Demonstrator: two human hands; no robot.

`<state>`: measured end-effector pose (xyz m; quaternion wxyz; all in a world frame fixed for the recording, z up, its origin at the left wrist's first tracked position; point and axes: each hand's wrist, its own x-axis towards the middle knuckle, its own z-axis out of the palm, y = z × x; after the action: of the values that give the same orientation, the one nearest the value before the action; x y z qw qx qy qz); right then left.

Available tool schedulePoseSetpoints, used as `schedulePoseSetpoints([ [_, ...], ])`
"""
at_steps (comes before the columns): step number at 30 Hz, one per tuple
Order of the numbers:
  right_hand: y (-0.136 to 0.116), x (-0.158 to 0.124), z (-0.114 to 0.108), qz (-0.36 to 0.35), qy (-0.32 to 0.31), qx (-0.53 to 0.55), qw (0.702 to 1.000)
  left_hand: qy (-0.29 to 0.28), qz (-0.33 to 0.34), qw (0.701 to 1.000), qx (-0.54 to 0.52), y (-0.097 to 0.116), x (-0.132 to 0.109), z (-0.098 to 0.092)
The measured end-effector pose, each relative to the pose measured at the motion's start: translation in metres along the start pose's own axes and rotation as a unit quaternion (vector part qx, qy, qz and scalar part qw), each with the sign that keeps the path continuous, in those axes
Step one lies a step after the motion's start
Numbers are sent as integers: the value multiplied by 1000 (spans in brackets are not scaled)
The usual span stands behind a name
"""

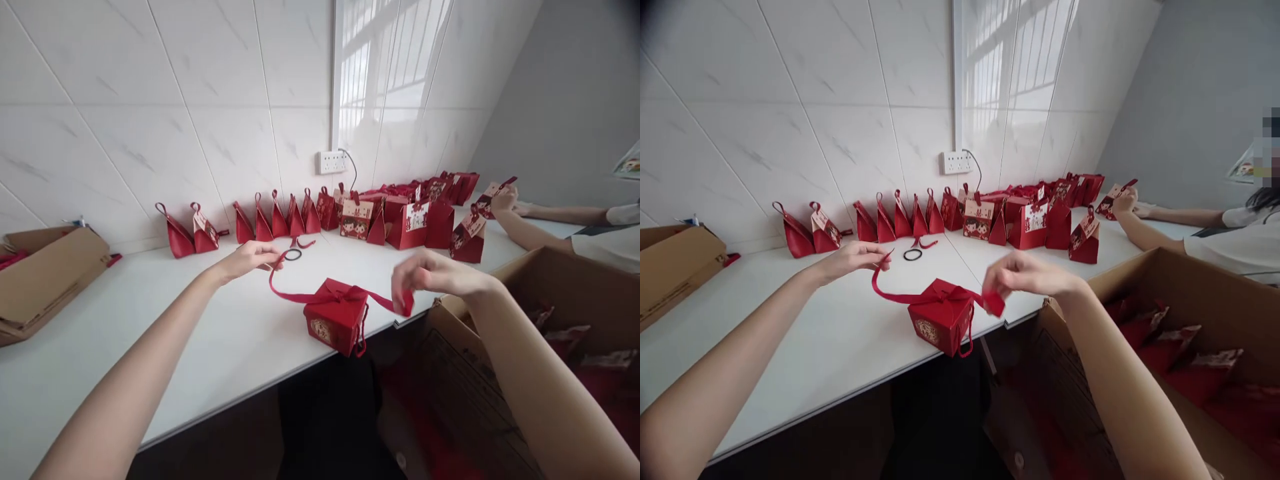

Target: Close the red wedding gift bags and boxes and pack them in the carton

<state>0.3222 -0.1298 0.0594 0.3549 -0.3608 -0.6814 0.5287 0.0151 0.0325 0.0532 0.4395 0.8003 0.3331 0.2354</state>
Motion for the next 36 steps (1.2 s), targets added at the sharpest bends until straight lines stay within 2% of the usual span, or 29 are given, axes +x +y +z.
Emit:
schedulePoseSetpoints([
  [1, 7, -9, 4, 34, -7, -14, 999, 29, -20, 995, 91, -8, -5, 4],
  [2, 14, -15, 9, 52, 31, -22, 998, 51, -26, 986, 158, -14, -8, 11],
  [3, 21, -16, 16, 60, 102, -31, 992, 54, -22, 979, 195, -16, -10, 20],
  [5, 34, -11, 32, 98, 244, -97, 960, -15, -19, 982, 190, -14, -12, 41],
  [6, 40, -6, 41, 133, 276, -151, 940, -67, -26, 984, 163, -12, -12, 51],
  [7, 46, -1, 48, 169, 281, -208, 921, -111, -33, 984, 134, -10, -11, 60],
  [10, 60, 11, 63, 229, 252, -298, 892, -168, -41, 983, 65, -10, -7, 77],
  [12, 68, 15, 64, 215, 261, -280, 898, -181, -32, 983, 22, -14, -8, 82],
  [15, 76, 18, 56, 157, 290, -223, 917, -189, -18, 981, -48, -20, -15, 85],
  [18, 77, 18, 50, 143, 282, -213, 924, -135, -2, 988, -76, -23, -23, 89],
  [24, 58, 6, 56, 190, 288, -206, 916, -50, 2, 990, -132, -33, -29, 102],
  [28, 58, 0, 60, 233, 295, -148, 915, 7, -6, 987, -158, -38, -35, 116],
  [30, 62, -1, 60, 244, 256, -109, 929, 29, -14, 985, -167, -37, -39, 121],
  [33, 64, -2, 60, 241, 165, -48, 955, 66, -9, 984, -163, -34, -44, 126],
  [36, 63, -1, 59, 218, 145, 11, 965, 76, 1, 985, -154, -32, -45, 129],
])
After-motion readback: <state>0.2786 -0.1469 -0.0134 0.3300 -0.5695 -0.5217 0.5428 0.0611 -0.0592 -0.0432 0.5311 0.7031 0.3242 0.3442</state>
